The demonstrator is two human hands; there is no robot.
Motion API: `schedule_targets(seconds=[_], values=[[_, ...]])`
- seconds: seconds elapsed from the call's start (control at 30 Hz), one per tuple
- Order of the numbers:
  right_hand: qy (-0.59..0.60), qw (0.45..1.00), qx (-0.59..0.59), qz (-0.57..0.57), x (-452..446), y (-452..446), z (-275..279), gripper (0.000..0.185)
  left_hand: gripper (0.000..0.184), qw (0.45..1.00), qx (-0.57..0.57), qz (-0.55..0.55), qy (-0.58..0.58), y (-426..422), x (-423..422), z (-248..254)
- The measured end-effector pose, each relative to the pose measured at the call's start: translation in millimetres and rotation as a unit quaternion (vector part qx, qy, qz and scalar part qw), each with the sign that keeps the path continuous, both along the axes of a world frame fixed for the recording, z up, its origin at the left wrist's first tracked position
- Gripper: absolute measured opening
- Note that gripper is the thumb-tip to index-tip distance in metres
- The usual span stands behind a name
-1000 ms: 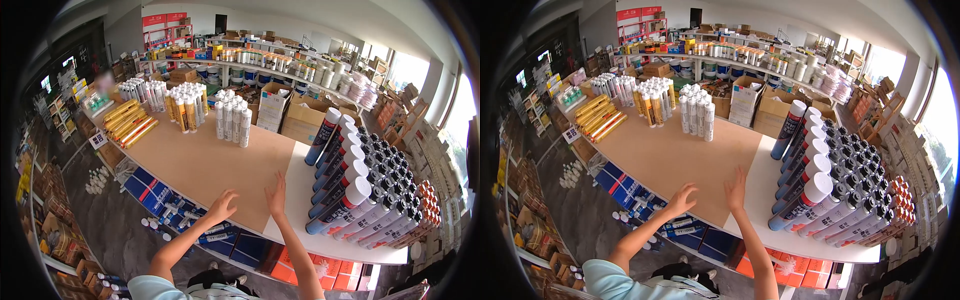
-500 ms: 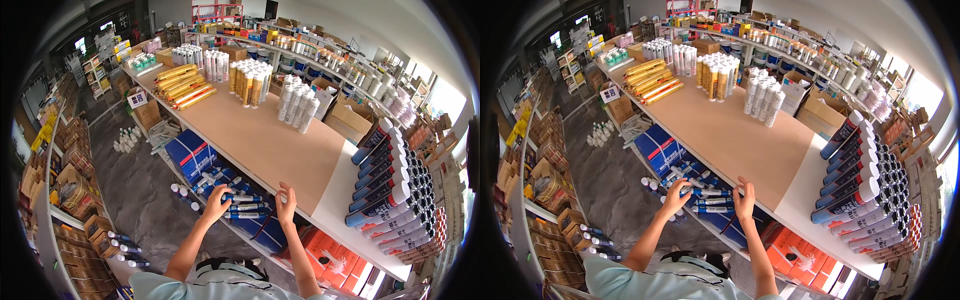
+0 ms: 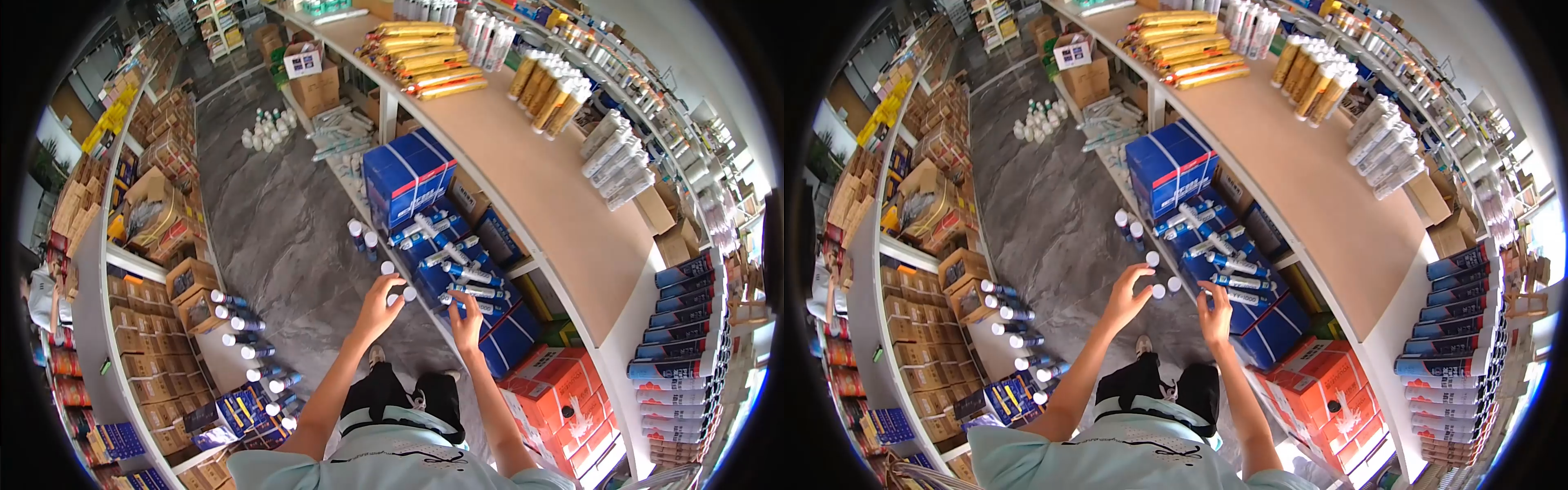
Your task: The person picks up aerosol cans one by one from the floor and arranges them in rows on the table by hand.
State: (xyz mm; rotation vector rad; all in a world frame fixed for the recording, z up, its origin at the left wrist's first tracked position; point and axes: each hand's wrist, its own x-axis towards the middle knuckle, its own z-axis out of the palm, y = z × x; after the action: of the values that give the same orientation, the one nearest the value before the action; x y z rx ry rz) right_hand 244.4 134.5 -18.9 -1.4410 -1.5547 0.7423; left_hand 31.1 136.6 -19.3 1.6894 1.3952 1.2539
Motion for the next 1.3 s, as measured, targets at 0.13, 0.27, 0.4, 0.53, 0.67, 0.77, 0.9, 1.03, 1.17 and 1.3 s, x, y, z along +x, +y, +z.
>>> schedule_targets(seconds=[0.13, 0.27, 0.4, 0.53, 0.67, 0.77, 0.9, 1.03, 1.17, 1.3], values=[[-0.009, 0.999, -0.010, 0.037, -29, 6, -34, 0.020, 0.033, 0.999, -0.045, 0.005, 0.021, 3, -17, -21], [-0.009, 0.993, -0.066, 0.092, -45, 12, -76, 0.022, 0.037, 0.995, -0.085, 0.009, 0.047, 2, -30, -58], [-0.027, 0.983, -0.108, 0.145, -49, 13, -140, 0.021, 0.035, 0.987, -0.152, 0.048, 0.007, -1, -35, -95], [-0.015, 0.964, -0.209, 0.162, -43, 24, -202, 0.030, 0.037, 0.980, -0.174, 0.094, -0.009, -5, -29, -151], [-0.058, 0.956, -0.234, 0.166, -36, 30, -277, 0.037, 0.039, 0.962, -0.260, 0.084, 0.013, -6, -19, -204], [-0.084, 0.949, -0.240, 0.189, -24, 30, -341, 0.038, 0.041, 0.965, -0.253, 0.060, 0.036, -4, -17, -256], [-0.088, 0.928, -0.299, 0.205, -21, 40, -390, 0.034, 0.044, 0.955, -0.288, 0.069, 0.030, 4, -6, -320], [-0.090, 0.929, -0.293, 0.209, -20, 33, -458, 0.034, 0.046, 0.947, -0.307, 0.092, 0.030, 20, -2, -382], [0.050, 0.864, -0.496, 0.074, -27, 30, -529, 0.032, 0.051, 0.932, -0.339, 0.125, 0.005, 24, 11, -470], [-0.120, 0.937, -0.243, 0.219, -30, 42, -577, 0.040, 0.056, 0.943, -0.303, 0.139, 0.002, 25, 10, -525]])
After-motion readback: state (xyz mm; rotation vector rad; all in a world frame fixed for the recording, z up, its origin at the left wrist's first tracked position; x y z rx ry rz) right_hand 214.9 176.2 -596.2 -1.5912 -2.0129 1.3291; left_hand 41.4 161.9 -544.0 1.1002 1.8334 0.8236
